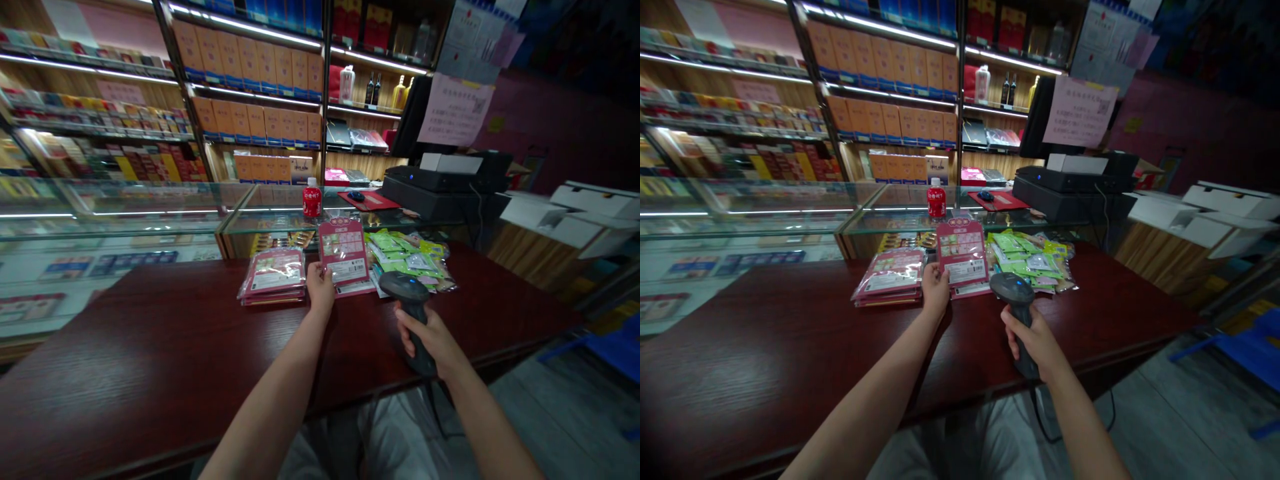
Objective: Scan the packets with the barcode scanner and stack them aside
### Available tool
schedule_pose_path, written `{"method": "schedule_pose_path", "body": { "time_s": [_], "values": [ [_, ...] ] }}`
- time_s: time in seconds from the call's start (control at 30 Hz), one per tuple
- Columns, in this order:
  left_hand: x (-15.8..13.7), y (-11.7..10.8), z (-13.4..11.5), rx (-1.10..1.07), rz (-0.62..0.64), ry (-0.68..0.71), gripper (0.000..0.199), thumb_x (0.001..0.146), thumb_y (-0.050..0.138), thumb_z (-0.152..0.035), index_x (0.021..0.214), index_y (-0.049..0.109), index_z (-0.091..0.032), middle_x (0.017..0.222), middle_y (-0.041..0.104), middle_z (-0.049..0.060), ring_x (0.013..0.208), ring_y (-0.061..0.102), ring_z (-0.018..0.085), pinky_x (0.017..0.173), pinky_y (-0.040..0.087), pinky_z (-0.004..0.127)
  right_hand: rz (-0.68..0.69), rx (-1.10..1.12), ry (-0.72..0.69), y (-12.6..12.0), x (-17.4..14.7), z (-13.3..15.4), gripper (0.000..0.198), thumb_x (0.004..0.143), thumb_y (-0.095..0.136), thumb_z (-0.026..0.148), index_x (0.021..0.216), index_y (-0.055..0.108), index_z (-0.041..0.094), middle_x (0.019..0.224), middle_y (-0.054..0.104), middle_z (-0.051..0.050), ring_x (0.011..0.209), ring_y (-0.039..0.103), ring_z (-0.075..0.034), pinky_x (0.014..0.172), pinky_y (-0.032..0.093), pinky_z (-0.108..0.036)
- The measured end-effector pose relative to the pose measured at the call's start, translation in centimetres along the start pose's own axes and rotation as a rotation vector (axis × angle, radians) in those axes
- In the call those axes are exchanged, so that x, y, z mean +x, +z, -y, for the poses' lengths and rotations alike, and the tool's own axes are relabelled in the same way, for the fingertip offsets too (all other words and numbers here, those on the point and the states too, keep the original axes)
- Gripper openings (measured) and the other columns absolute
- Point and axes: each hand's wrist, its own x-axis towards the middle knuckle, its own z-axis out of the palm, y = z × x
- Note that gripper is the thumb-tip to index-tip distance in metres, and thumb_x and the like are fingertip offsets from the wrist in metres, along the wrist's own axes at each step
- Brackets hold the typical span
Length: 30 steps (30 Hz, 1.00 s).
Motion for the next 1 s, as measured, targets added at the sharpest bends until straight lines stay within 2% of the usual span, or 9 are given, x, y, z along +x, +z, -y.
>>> {"method": "schedule_pose_path", "body": {
  "time_s": [0.4,0.6,0.73,0.83,1.0],
  "values": [
    [-0.3,0.0,-0.9,0.004,0.025,-0.023,0.016,0.076,0.052,-0.015,0.090,0.046,-0.020,0.085,0.060,0.001,0.083,0.062,0.015,0.078,0.049,0.028,-0.026,0.080,0.027,-0.5,0.3,-0.2,0.040,0.066,0.078,0.045,0.086,0.053,0.020,0.049,0.050,0.008,0.033,0.043,-0.007,0.030,0.033,-0.018],
    [-0.5,-0.1,-1.6,-0.004,0.041,-0.003,0.014,0.077,0.051,-0.016,0.090,0.046,-0.020,0.086,0.061,0.002,0.083,0.063,0.015,0.079,0.049,0.029,-0.010,0.340,-0.014,-0.9,3.6,1.0,0.036,0.067,0.078,0.040,0.090,0.058,0.020,0.052,0.050,0.007,0.037,0.041,-0.006,0.033,0.034,-0.016],
    [-0.5,-0.2,-1.8,0.002,0.039,0.014,0.015,0.077,0.052,-0.016,0.090,0.047,-0.019,0.086,0.061,0.003,0.084,0.063,0.015,0.081,0.049,0.029,0.089,0.546,0.027,-1.9,6.6,1.4,0.028,0.071,0.073,0.039,0.085,0.058,0.020,0.055,0.045,0.007,0.038,0.037,-0.005,0.033,0.035,-0.016],
    [-0.6,-0.2,-2.2,-0.012,0.044,-0.001,0.015,0.077,0.053,-0.017,0.090,0.047,-0.019,0.086,0.062,0.003,0.083,0.064,0.015,0.078,0.049,0.028,0.128,0.643,-0.003,-2.4,8.1,0.7,0.026,0.073,0.071,0.038,0.087,0.057,0.020,0.057,0.040,0.007,0.040,0.038,-0.006,0.033,0.038,-0.017],
    [-0.8,-0.2,-3.5,-0.016,0.030,0.003,0.013,0.079,0.052,-0.017,0.090,0.047,-0.019,0.088,0.063,0.004,0.084,0.064,0.015,0.078,0.050,0.029,0.132,0.675,-0.043,-2.9,8.8,-0.9,0.031,0.072,0.073,0.039,0.088,0.054,0.022,0.057,0.039,0.008,0.041,0.038,-0.006,0.036,0.039,-0.015]
  ]
}}
